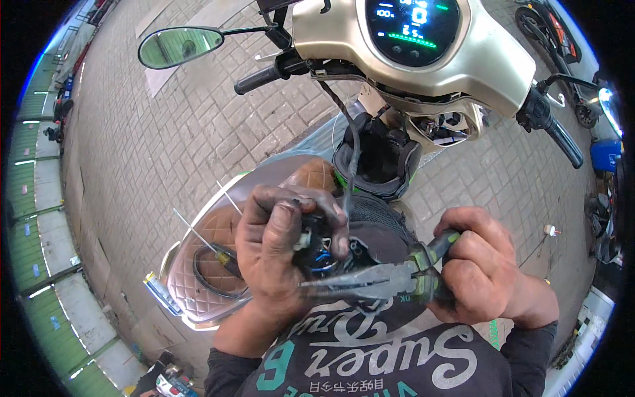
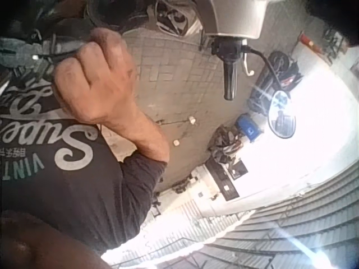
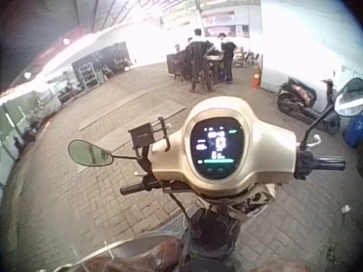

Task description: The person uses pliers and a screwdriver to repair the hand controls on the handlebar of an electric scooter.

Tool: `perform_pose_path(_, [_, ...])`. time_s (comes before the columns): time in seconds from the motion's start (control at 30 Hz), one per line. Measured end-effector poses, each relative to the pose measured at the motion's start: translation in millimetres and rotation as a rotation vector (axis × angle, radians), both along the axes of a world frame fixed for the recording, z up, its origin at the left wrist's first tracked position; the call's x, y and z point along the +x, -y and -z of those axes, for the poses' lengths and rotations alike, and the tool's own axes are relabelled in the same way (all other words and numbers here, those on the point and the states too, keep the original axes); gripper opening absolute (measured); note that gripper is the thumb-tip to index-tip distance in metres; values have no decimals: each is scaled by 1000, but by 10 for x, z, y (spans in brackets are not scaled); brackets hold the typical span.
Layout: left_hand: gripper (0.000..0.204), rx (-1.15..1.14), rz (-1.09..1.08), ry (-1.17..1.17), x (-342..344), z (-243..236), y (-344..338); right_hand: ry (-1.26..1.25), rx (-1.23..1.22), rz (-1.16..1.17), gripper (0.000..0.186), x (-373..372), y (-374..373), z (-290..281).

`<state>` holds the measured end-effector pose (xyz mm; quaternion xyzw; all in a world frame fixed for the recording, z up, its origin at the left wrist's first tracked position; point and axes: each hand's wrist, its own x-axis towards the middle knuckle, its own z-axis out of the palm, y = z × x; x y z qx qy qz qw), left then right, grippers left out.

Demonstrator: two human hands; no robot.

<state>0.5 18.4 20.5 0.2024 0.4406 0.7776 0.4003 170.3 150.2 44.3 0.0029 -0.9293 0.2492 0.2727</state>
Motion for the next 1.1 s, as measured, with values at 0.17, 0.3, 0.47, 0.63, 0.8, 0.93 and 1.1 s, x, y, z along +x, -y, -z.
perform_pose_path(0.17, [25, -11, 42, 404, -50, -11, 64, 256, -476, -88, 25, 47, -83, -139])
perform_pose_path(0.3, [33, -114, 72, 526, -56, -128, 61, 514, -795, -140, 20, 54, -130, -237])
perform_pose_path(0.47, [33, -263, 59, 541, -31, -219, 77, 641, -790, -162, 19, -35, -142, -335])
perform_pose_path(0.63, [31, -138, 54, 535, 3, -194, 87, 834, -795, -114, 20, -82, -172, -453])
perform_pose_path(0.8, [28, -97, 17, 453, 28, -195, 100, 773, -655, -119, 22, -81, -169, -451])
perform_pose_path(0.93, [24, -75, 61, 586, 56, -223, 70, 610, -585, -149, 22, -34, -147, -230])
perform_pose_path(1.1, [23, -299, 47, 628, 149, -236, 2, 443, -587, -139, 22, -96, -101, -149])
